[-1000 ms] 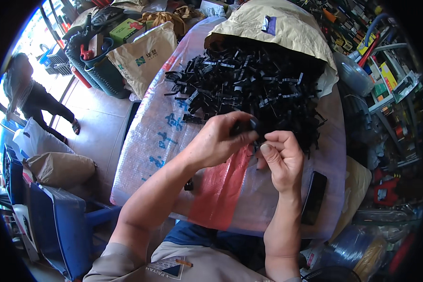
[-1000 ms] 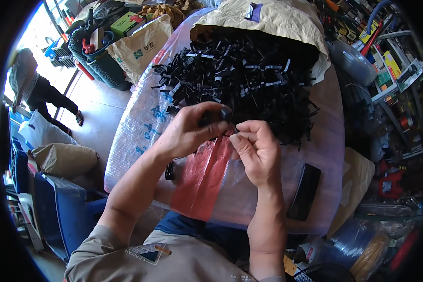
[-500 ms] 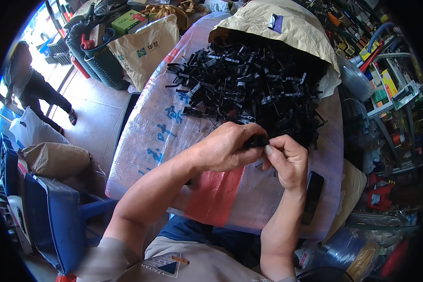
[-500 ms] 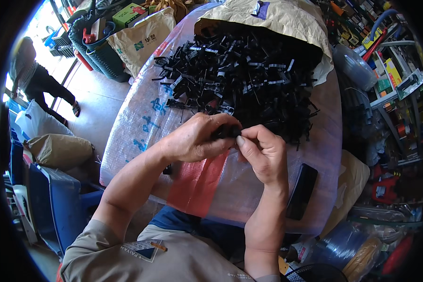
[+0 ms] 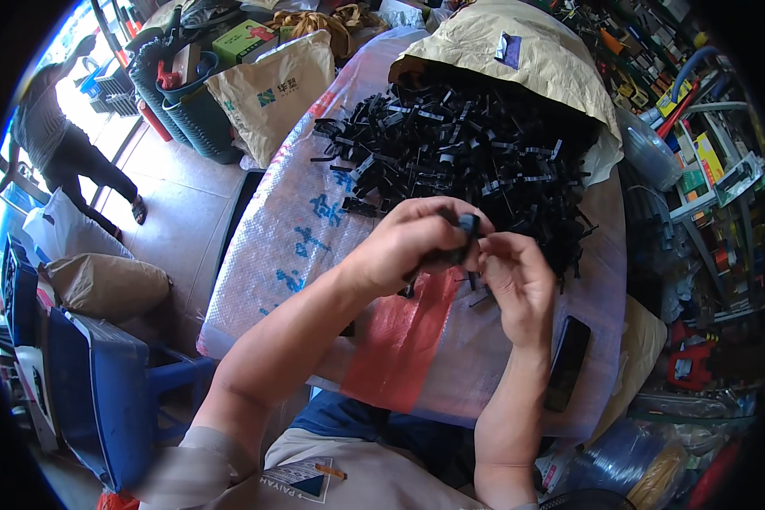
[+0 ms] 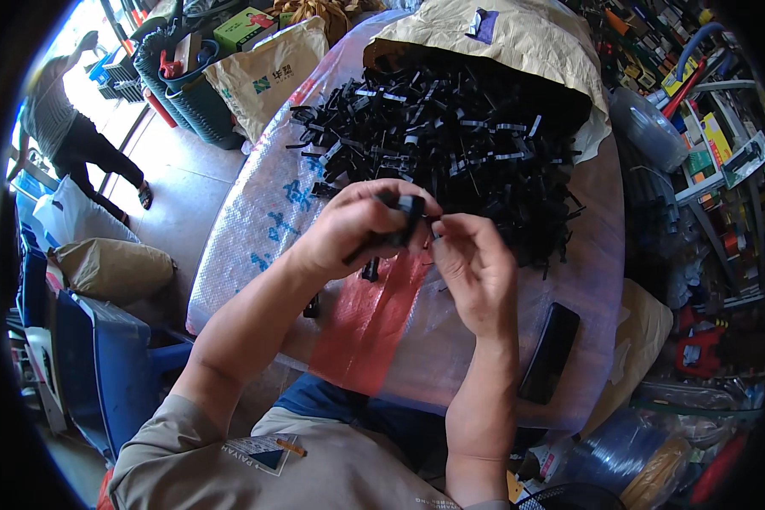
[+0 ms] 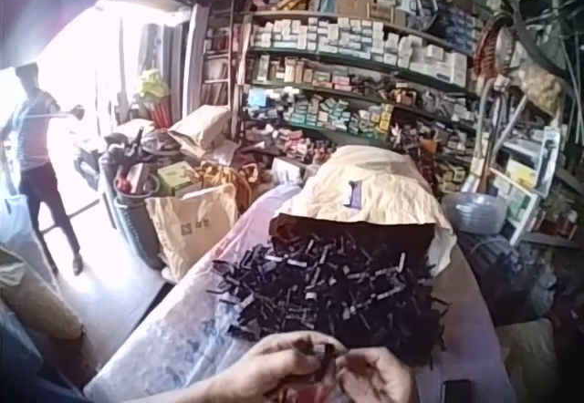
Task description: Sorting and inspecting small black plastic components on a table.
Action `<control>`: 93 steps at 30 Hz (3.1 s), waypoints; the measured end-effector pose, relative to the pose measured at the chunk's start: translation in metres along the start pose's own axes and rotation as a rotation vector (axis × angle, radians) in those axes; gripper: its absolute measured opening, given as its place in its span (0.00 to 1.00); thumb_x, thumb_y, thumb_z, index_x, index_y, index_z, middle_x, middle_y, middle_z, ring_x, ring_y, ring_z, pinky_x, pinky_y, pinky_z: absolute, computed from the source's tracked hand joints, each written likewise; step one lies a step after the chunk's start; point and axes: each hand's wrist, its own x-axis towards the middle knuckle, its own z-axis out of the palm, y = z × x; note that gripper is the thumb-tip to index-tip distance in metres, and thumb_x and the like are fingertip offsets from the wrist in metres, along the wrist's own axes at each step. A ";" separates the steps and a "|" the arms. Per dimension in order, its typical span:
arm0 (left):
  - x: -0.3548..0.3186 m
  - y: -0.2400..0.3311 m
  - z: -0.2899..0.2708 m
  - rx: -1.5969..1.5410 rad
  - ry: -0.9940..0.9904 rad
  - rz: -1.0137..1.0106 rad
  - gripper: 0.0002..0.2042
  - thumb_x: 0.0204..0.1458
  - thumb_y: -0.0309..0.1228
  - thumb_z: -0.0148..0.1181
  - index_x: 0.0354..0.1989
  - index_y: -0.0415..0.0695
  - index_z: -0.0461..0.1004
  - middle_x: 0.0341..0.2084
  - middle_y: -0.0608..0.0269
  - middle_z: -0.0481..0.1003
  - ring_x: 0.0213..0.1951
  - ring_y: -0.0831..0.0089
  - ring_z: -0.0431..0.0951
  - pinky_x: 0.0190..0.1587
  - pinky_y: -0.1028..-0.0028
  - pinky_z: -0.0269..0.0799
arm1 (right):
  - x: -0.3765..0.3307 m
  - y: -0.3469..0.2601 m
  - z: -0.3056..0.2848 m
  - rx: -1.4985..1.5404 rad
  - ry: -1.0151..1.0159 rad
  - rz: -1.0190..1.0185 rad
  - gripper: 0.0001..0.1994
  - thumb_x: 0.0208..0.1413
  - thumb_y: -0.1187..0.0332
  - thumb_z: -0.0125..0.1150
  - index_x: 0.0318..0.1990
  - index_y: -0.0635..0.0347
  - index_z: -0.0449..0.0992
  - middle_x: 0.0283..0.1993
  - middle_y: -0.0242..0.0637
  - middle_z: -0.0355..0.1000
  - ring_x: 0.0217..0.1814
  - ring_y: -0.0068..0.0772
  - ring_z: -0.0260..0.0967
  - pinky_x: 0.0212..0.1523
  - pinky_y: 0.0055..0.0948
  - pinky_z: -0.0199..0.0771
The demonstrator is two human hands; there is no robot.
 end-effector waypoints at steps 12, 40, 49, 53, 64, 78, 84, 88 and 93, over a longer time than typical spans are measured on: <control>0.006 -0.014 0.003 0.256 0.321 0.007 0.15 0.59 0.29 0.58 0.52 0.37 0.70 0.31 0.66 0.75 0.29 0.83 0.73 0.29 0.83 0.67 | -0.002 0.010 0.007 -0.186 0.164 -0.142 0.06 0.60 0.76 0.60 0.44 0.64 0.73 0.30 0.27 0.71 0.30 0.15 0.66 0.32 0.15 0.67; 0.002 -0.022 0.018 0.882 0.222 0.431 0.05 0.48 0.23 0.59 0.29 0.37 0.69 0.22 0.53 0.77 0.28 0.59 0.82 0.30 0.68 0.75 | 0.005 0.027 -0.003 0.108 0.046 -0.037 0.07 0.60 0.75 0.55 0.44 0.65 0.74 0.31 0.24 0.68 0.30 0.12 0.61 0.32 0.14 0.63; 0.003 -0.035 0.016 1.031 0.233 0.580 0.06 0.50 0.24 0.61 0.32 0.37 0.70 0.20 0.57 0.74 0.24 0.71 0.77 0.28 0.72 0.73 | 0.004 0.024 -0.003 0.146 0.051 -0.090 0.07 0.58 0.77 0.54 0.43 0.65 0.73 0.33 0.26 0.69 0.30 0.12 0.61 0.31 0.14 0.62; 0.002 -0.026 0.017 0.875 0.206 0.454 0.06 0.52 0.26 0.61 0.33 0.37 0.71 0.22 0.58 0.74 0.26 0.73 0.76 0.30 0.72 0.72 | 0.004 0.020 0.000 0.185 0.042 -0.027 0.07 0.60 0.75 0.56 0.45 0.64 0.74 0.33 0.25 0.68 0.29 0.13 0.60 0.31 0.15 0.61; -0.001 -0.012 0.020 0.734 0.180 0.161 0.16 0.56 0.30 0.62 0.49 0.37 0.67 0.29 0.61 0.75 0.32 0.72 0.77 0.34 0.72 0.73 | 0.012 0.019 0.000 0.401 0.303 -0.006 0.14 0.67 0.59 0.49 0.44 0.61 0.71 0.38 0.36 0.72 0.37 0.30 0.73 0.44 0.29 0.75; -0.004 -0.007 0.009 0.780 0.165 0.436 0.27 0.49 0.23 0.63 0.60 0.38 0.63 0.42 0.61 0.70 0.37 0.76 0.72 0.41 0.76 0.73 | 0.002 0.006 0.001 0.108 0.217 -0.079 0.09 0.60 0.75 0.57 0.47 0.63 0.74 0.33 0.26 0.69 0.28 0.14 0.60 0.29 0.15 0.61; -0.005 -0.006 0.007 0.786 0.077 0.241 0.24 0.52 0.37 0.69 0.52 0.35 0.69 0.33 0.62 0.78 0.38 0.78 0.76 0.42 0.75 0.73 | 0.005 0.013 -0.001 0.310 0.260 -0.092 0.07 0.61 0.73 0.58 0.45 0.64 0.76 0.29 0.31 0.71 0.26 0.19 0.62 0.28 0.19 0.61; -0.006 0.000 0.017 0.718 0.053 0.205 0.19 0.54 0.33 0.66 0.49 0.35 0.71 0.36 0.59 0.78 0.42 0.76 0.77 0.45 0.73 0.73 | 0.002 0.014 0.006 0.295 0.240 -0.096 0.07 0.62 0.72 0.57 0.45 0.64 0.77 0.38 0.34 0.75 0.28 0.18 0.64 0.30 0.18 0.63; -0.002 -0.016 0.012 0.674 0.147 0.377 0.13 0.55 0.26 0.62 0.46 0.34 0.70 0.36 0.55 0.78 0.41 0.74 0.78 0.43 0.73 0.75 | 0.005 0.016 0.004 0.317 0.125 -0.084 0.08 0.62 0.75 0.56 0.46 0.64 0.77 0.54 0.41 0.73 0.37 0.18 0.67 0.34 0.18 0.67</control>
